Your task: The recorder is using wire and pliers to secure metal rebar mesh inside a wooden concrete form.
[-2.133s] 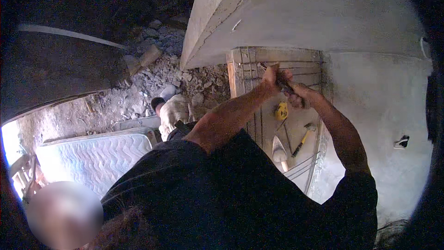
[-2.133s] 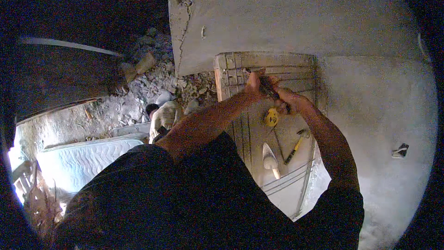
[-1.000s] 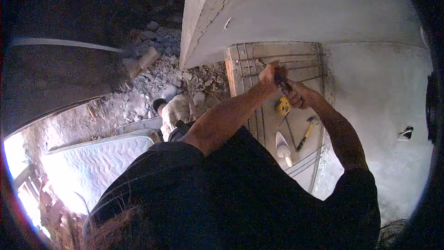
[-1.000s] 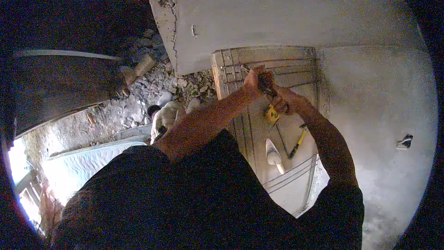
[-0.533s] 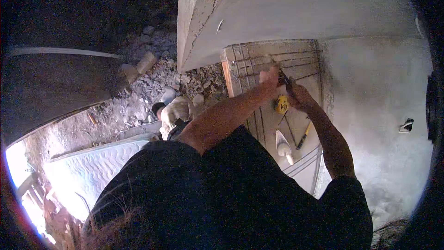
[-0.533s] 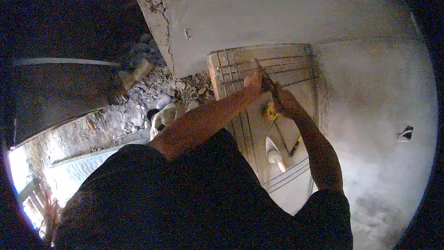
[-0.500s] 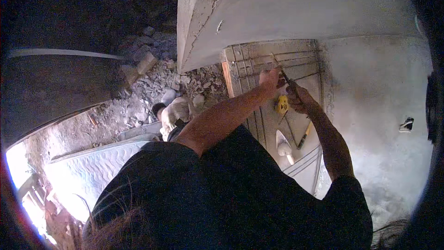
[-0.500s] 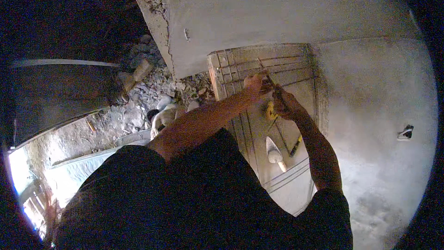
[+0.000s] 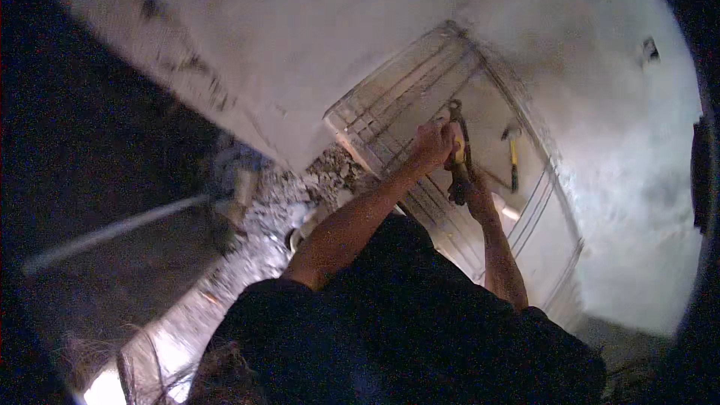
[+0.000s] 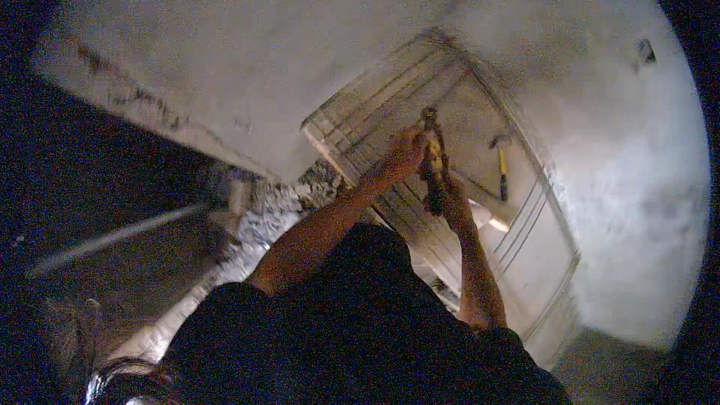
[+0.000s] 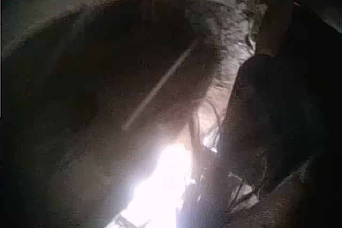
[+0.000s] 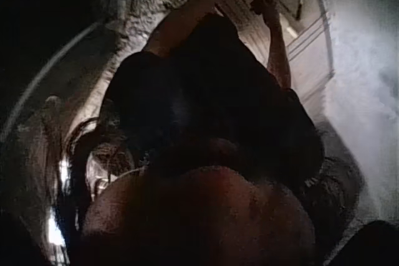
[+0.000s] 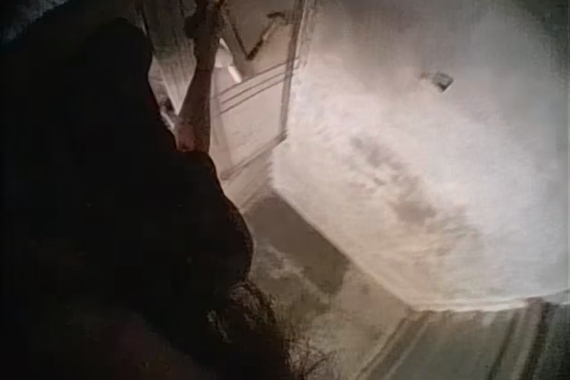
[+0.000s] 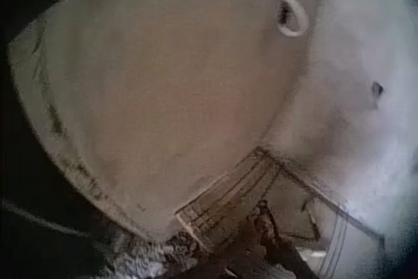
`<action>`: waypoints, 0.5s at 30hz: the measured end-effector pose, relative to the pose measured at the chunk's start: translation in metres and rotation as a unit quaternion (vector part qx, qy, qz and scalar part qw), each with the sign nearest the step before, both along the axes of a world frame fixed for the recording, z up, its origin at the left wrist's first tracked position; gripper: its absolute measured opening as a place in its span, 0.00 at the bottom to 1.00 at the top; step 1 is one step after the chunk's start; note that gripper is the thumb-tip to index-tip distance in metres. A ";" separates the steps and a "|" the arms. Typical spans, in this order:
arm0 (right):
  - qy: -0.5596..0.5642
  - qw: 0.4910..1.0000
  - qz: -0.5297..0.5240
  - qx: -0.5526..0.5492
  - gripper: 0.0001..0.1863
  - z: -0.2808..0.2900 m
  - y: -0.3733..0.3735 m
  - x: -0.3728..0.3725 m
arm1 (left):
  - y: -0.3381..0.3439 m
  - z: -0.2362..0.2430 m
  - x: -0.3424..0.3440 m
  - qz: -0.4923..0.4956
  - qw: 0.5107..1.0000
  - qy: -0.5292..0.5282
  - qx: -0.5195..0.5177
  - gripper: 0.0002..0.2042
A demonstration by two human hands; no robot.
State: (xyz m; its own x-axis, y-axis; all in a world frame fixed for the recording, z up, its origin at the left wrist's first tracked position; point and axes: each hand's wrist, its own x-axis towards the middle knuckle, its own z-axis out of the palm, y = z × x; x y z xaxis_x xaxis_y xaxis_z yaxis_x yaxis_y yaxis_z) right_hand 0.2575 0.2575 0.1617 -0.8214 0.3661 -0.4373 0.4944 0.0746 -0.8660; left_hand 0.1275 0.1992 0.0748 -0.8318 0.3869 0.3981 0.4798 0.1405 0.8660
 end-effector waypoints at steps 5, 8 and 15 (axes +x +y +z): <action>0.061 0.995 -0.073 0.012 0.19 0.005 -0.026 0.038 | -0.025 -0.007 0.020 -0.087 0.975 0.202 0.002 0.14; 0.098 0.991 -0.088 -0.001 0.20 -0.006 -0.041 0.059 | -0.057 0.057 0.035 -0.139 0.980 -0.098 -0.106 0.14; 0.094 0.986 -0.138 0.018 0.23 -0.017 -0.112 0.091 | -0.096 0.091 0.063 -0.288 0.932 0.013 -0.220 0.17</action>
